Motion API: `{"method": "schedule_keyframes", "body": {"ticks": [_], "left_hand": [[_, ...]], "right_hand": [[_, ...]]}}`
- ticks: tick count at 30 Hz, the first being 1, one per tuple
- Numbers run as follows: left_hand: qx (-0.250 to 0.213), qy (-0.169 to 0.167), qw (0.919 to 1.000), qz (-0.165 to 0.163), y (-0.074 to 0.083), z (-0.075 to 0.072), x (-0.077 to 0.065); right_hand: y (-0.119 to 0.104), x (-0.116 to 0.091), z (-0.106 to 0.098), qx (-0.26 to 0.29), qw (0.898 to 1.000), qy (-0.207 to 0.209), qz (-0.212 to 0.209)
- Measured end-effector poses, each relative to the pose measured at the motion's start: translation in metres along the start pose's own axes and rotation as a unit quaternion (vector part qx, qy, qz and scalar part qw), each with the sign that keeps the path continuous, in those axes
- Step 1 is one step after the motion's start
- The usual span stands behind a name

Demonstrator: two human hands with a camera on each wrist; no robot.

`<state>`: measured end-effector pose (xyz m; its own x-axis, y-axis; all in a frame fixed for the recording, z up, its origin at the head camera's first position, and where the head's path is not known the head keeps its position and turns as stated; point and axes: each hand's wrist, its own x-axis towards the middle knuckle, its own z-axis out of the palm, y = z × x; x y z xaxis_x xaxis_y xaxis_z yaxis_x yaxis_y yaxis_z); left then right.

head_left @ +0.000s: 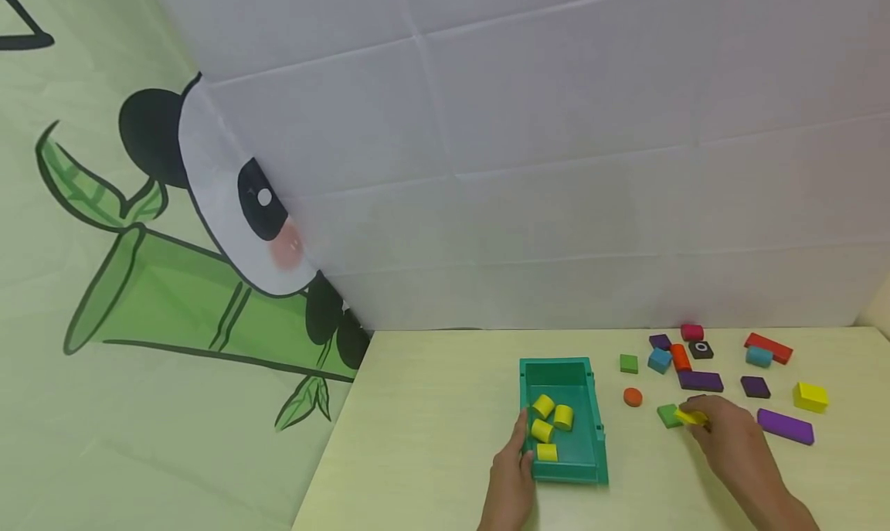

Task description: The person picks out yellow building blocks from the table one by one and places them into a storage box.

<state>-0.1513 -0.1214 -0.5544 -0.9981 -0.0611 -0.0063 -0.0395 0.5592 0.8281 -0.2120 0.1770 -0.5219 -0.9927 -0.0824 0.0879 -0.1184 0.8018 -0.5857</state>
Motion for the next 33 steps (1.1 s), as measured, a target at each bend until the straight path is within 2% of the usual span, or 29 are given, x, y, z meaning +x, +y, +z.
{"method": "schedule_keyframes", "body": {"ticks": [8, 20, 27, 33], "left_hand": [[-0.001, -0.001, 1.0000, -0.004, 0.000, 0.000, 0.000], [0.003, -0.001, 1.0000, 0.007, -0.002, 0.001, 0.001], [0.003, -0.005, 1.0000, -0.008, -0.002, 0.001, 0.001], [0.001, -0.001, 1.0000, 0.006, -0.003, 0.000, 0.000]], "right_hand": [[-0.024, 0.003, 0.007, 0.004, 1.000, -0.005, -0.021], [-0.062, 0.003, 0.018, 0.002, 0.999, 0.018, -0.047], [-0.078, 0.002, 0.026, 0.011, 0.997, 0.025, -0.071], [-0.091, 0.000, 0.032, 0.011, 0.996, 0.025, -0.080]]}}
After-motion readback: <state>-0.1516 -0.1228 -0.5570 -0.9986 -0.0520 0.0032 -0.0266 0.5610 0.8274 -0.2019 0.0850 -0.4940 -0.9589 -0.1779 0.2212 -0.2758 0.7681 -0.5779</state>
